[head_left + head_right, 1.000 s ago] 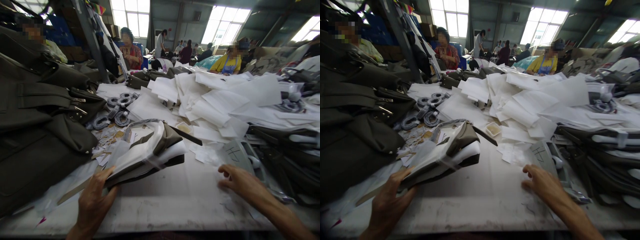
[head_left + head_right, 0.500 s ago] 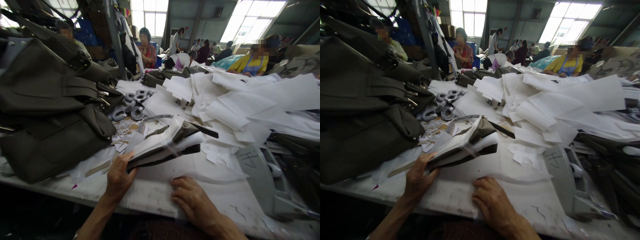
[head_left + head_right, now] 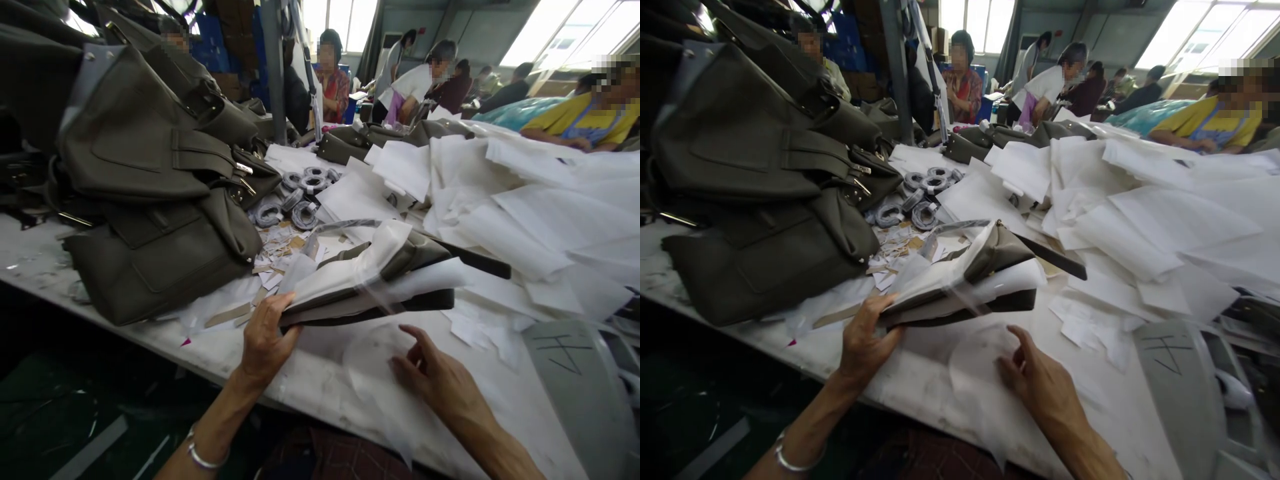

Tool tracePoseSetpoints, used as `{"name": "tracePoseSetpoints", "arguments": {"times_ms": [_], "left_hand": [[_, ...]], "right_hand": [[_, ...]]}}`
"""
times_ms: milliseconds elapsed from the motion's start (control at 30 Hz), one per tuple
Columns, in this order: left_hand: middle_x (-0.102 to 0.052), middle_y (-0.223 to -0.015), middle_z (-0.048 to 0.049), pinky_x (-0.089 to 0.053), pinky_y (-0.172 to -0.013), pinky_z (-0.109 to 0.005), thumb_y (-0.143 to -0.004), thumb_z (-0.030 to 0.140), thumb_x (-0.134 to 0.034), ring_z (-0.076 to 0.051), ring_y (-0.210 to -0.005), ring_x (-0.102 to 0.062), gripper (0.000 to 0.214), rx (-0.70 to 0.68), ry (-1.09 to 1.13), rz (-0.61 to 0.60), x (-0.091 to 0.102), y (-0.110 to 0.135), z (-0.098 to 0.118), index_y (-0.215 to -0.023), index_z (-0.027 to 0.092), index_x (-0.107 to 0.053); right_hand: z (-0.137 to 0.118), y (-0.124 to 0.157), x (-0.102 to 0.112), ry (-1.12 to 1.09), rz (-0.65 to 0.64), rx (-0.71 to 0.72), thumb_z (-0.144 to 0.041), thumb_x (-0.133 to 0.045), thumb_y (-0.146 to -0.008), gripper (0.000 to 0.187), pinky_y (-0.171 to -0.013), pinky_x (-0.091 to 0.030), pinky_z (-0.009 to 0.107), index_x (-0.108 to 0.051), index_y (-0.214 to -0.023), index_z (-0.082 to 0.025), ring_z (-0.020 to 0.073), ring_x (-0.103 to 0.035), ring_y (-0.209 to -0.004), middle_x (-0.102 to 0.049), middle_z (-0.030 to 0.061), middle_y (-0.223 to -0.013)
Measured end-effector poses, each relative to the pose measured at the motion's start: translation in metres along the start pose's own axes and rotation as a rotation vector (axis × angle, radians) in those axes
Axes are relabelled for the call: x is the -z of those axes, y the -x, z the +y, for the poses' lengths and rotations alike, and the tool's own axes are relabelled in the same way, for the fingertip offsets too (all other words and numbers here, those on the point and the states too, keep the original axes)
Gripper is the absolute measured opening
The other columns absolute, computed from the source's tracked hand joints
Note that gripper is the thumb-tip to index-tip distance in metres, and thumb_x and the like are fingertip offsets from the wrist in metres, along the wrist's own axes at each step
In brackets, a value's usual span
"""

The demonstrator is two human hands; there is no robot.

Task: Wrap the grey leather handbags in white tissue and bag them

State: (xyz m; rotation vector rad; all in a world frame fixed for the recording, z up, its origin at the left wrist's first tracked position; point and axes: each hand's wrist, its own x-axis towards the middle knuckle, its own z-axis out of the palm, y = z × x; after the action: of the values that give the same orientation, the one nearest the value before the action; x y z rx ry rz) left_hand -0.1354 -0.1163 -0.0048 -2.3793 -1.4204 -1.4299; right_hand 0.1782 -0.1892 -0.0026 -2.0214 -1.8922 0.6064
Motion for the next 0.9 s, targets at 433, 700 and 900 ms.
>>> {"name": "tracePoseSetpoints", "arguments": {"times_ms": [433,700,900], "left_hand": [[-0.065,-0.102,-0.0047,-0.054,-0.088,-0.032,-0.083,0.014,-0.063,-0.021,-0.097,-0.066,0.035,0.077,0.023,0.050,0.003,-0.006,0.001,-0.117,0.021,-0.054],[-0.067,-0.102,-0.0050,-0.055,-0.087,-0.034,-0.083,0.017,-0.063,-0.022,-0.096,-0.067,0.034,0.109,-0.019,0.054,0.004,-0.005,0.000,-0.116,0.021,-0.055],[-0.065,-0.103,-0.0054,-0.055,-0.088,-0.034,-0.085,0.019,-0.063,-0.022,-0.097,-0.066,0.034,0.113,-0.018,0.070,0.004,-0.006,-0.001,-0.117,0.021,-0.054]], "right_hand": [[-0.022,-0.094,-0.001,0.407,0.141,0.302,-0.017,-0.053,-0.084,0.025,-0.084,-0.045,0.040,-0.068,-0.105,-0.017,0.0314,-0.062,-0.104,-0.070,0.0138,-0.108],[-0.027,-0.101,0.005,0.346,0.269,0.325,-0.025,-0.050,-0.092,0.021,-0.082,-0.045,0.037,-0.070,-0.093,-0.020,0.0276,-0.063,-0.094,-0.071,0.0113,-0.095],[0.029,-0.092,0.021,0.473,0.356,0.165,-0.041,-0.051,-0.093,0.033,-0.085,-0.044,0.040,-0.063,-0.110,-0.016,0.0299,-0.058,-0.101,-0.066,0.0142,-0.106]]}}
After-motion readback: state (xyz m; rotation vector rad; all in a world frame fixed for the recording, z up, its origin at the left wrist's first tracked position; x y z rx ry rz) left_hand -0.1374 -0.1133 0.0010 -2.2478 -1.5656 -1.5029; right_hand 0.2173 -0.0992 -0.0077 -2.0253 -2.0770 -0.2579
